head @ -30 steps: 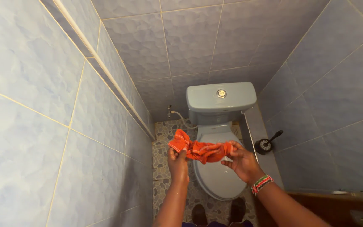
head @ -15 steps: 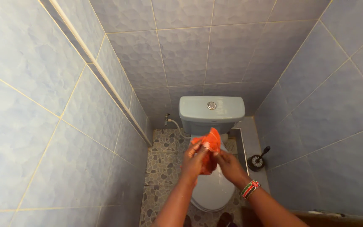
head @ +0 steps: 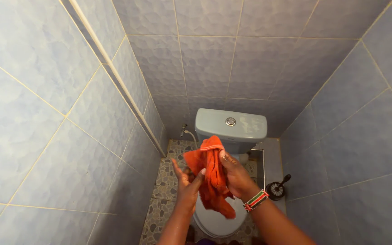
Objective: The person cleans the exterior and interior of a toilet using a cloth and then mops the surrounding floor.
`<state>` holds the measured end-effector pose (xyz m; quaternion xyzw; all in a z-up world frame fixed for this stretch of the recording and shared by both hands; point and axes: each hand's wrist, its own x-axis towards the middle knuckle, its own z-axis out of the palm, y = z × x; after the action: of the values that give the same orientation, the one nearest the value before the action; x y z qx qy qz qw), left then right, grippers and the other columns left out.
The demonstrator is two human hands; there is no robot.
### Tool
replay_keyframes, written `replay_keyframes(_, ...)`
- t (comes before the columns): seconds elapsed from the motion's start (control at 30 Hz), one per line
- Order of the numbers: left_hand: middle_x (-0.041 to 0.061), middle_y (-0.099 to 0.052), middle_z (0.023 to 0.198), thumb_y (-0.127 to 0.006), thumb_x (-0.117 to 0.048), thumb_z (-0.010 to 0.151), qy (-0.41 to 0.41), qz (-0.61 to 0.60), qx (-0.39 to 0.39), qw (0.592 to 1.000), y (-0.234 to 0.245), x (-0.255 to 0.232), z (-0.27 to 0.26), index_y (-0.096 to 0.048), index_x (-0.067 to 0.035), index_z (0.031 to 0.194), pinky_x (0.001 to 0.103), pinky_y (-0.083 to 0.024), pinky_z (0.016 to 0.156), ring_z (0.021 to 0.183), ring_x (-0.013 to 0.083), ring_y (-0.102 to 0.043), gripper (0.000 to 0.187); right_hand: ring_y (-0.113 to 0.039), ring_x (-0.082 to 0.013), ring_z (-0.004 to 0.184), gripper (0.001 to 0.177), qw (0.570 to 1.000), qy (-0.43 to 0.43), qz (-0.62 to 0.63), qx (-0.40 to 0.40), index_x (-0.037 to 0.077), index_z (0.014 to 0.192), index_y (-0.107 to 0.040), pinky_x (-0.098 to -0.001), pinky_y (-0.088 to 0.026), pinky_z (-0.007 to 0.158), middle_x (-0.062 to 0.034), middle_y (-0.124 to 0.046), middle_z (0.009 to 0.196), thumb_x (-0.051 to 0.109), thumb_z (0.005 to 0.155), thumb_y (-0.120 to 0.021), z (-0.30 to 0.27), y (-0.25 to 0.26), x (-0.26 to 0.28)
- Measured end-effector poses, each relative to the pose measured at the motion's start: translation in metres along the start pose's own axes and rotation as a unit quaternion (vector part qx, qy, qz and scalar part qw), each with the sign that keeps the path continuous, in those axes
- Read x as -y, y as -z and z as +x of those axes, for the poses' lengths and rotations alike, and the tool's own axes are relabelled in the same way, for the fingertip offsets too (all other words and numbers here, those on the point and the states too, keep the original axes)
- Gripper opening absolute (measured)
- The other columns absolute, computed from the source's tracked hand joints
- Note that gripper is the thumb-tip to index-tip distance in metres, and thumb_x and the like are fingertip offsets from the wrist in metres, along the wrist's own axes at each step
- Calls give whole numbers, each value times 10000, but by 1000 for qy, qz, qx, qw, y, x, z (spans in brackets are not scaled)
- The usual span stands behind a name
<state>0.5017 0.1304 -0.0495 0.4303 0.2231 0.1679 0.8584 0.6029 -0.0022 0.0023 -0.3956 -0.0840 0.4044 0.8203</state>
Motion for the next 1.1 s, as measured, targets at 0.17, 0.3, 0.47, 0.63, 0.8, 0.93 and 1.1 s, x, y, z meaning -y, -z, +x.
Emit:
replay_keyframes(0.17,176,-670,1226,-612,-212,1044,142,34,116,982,24,53,12,-597,9,1366,469,-534,926,1086,324,-635,391,-645,-275,1134,549,997,-14,78,-9,116,1390,-528,-538,-516,961,-90,-634,1283,461,966,-565,-6,-5,29)
replay_keyframes(0.3,100,-633,1333,-625,-121,977,132,-178,137,965,-2,23,11,-507,-85,1389,429,-489,1064,1251,233,-610,430,-557,-213,1266,614,998,33,-9,-44,149,1435,-494,-462,-435,1082,-20,-579,1383,491,933,-585,-6,8,29)
replay_keyframes(0.47,65,-567,1395,-630,-101,919,119,-130,122,977,-15,-24,29,-416,-171,1467,439,-460,1104,1308,223,-556,592,-540,-214,1224,601,963,-202,-105,-146,180,1440,-565,-447,-378,1048,-28,-609,1385,469,916,-606,-5,57,-32)
replay_keyframes(0.63,94,-553,1388,-635,-100,902,145,-105,82,981,25,-28,46,-323,-205,1503,460,-466,1083,1290,250,-558,685,-585,-172,1272,526,986,-108,-81,-95,131,1386,-578,-393,-400,1120,-14,-651,1382,307,907,-701,-4,71,-57)
replay_keyframes(0.8,103,-645,1364,-668,-78,896,114,196,44,973,76,-11,75,-415,-119,1489,406,-500,1062,1271,220,-626,646,-566,-252,955,458,924,-116,-258,-259,33,1383,-601,-435,-542,940,-169,-717,1077,275,1007,-698,5,100,-41)
replay_keyframes(0.93,135,-704,1285,-733,-16,830,49,200,50,977,96,7,89,-513,-44,1409,392,-543,1015,1206,267,-678,619,-743,-218,1024,475,906,-133,-247,-317,38,1349,-641,-375,-597,917,-111,-773,1157,189,901,-693,1,109,-33)
replay_keyframes(1.1,203,-731,1126,-822,-30,785,145,306,-21,941,92,8,99,-457,-91,1380,383,-610,883,1020,286,-748,701,-755,-165,1031,577,857,-137,-372,-329,82,1339,-630,-322,-590,926,-73,-795,1145,25,785,-780,-6,127,-31)
